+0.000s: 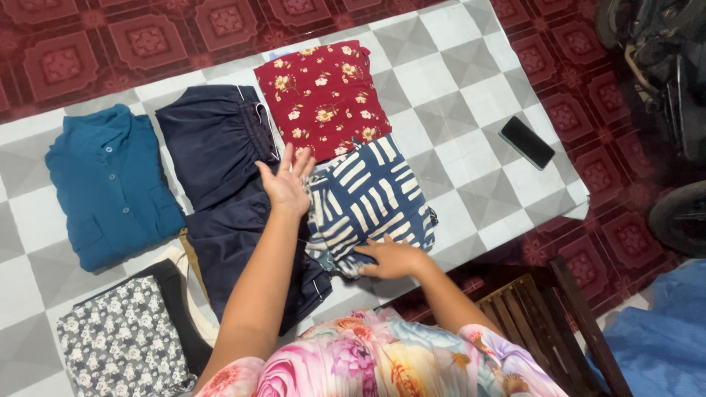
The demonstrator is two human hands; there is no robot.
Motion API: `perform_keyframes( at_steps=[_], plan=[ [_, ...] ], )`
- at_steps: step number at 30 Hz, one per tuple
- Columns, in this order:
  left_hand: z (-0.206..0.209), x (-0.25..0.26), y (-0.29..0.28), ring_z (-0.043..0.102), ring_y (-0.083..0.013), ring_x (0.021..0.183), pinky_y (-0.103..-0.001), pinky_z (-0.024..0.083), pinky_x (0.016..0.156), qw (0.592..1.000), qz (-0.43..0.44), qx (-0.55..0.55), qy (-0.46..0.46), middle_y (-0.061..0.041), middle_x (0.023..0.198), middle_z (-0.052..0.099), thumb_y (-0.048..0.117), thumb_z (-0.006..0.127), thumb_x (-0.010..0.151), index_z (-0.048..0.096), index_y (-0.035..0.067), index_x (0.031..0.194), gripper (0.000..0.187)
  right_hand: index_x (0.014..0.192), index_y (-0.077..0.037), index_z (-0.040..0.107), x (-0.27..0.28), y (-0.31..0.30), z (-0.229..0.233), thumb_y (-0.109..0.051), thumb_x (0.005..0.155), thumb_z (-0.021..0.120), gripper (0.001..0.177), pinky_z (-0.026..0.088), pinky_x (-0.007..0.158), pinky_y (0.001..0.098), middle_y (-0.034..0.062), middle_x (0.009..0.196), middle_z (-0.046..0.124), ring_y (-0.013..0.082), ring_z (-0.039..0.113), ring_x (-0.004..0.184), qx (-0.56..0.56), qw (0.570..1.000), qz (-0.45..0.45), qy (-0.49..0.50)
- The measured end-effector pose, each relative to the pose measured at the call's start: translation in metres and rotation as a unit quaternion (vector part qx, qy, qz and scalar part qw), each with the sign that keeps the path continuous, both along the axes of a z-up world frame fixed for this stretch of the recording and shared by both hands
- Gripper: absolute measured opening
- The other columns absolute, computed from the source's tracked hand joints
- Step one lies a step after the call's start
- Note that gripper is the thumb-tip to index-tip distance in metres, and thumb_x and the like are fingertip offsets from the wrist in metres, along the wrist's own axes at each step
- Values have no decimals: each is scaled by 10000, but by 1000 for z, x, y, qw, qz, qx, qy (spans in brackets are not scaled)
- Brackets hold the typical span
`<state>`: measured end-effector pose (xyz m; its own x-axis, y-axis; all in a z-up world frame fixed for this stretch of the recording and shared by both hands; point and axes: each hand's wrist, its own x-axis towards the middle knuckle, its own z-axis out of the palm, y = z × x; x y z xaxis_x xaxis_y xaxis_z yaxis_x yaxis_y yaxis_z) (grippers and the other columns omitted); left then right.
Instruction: The person sorts folded items of clothing on a table, moving them into several separate stacks and rearranging the piles.
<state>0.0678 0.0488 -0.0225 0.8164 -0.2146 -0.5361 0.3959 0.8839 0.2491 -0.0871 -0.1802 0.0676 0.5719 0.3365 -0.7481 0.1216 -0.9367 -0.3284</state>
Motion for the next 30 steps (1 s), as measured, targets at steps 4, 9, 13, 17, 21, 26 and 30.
perform_keyframes(
  at_steps=[4, 9, 13, 17, 21, 26, 30],
  plan=[
    [-17, -1, -11, 441, -390, 1479, -497, 240, 1217, 967, 81, 212, -116, -237, 1548, 524, 794, 225, 944, 453, 53, 1545, 980, 1416, -208, 569, 21, -20, 0, -456, 939, 577, 538, 490, 1136, 568, 103, 1436, 626, 366, 626, 1322, 235, 967, -99, 33],
    [11, -59, -51, 295, -487, 1526, -558, 185, 1293, 582, 166, 748, -273, -233, 1642, 370, 504, 467, 1115, 394, 36, 1577, 662, 1438, -230, 553, 46, -11, -43, -431, 980, 603, 502, 245, 1212, 625, 167, 1569, 465, 390, 362, 1512, 77, 888, -178, -416],
    [30, -109, -75, 303, -449, 1509, -683, 127, 1203, 386, -118, 806, -434, -188, 1617, 376, 455, 599, 906, 493, 222, 1524, 668, 1521, -315, 502, 49, -6, -76, -373, 944, 585, 586, 31, 1094, 800, 150, 1636, 351, 438, 239, 1508, -22, 879, -84, -469],
    [16, -111, -79, 252, -463, 1486, -734, 124, 1140, 339, -155, 804, -464, -126, 1609, 375, 588, 601, 904, 481, 305, 1519, 688, 1550, -377, 415, 42, -7, -86, -472, 939, 561, 636, 3, 1063, 852, 77, 1685, 249, 528, 149, 1512, -63, 874, -180, -446],
    [5, -99, -76, 247, -471, 1493, -741, 126, 1147, 319, -159, 808, -469, -96, 1626, 376, 613, 586, 925, 456, 316, 1543, 698, 1552, -412, 376, 45, -3, -84, -507, 979, 528, 600, -9, 1008, 877, 84, 1690, 204, 616, 81, 1485, -88, 873, -226, -422],
    [20, -90, -74, 130, -512, 1500, -764, 87, 1128, 290, -253, 801, -457, -94, 1663, 263, 698, 602, 843, 375, 309, 1570, 856, 1334, -274, 648, 83, -8, -58, -355, 1004, 512, 365, 17, 1087, 859, 121, 1393, 591, 463, 446, 1344, -80, 874, -271, -395],
    [45, -84, -73, 42, -534, 1509, -786, 42, 1119, 254, -366, 784, -431, -102, 1681, 184, 812, 643, 710, 319, 316, 1578, 1051, 1054, -40, 750, 149, -6, -51, -205, 937, 656, 223, 280, 1162, 659, 153, 1091, 740, 374, 638, 1175, 43, 806, -193, -558]
  ],
)
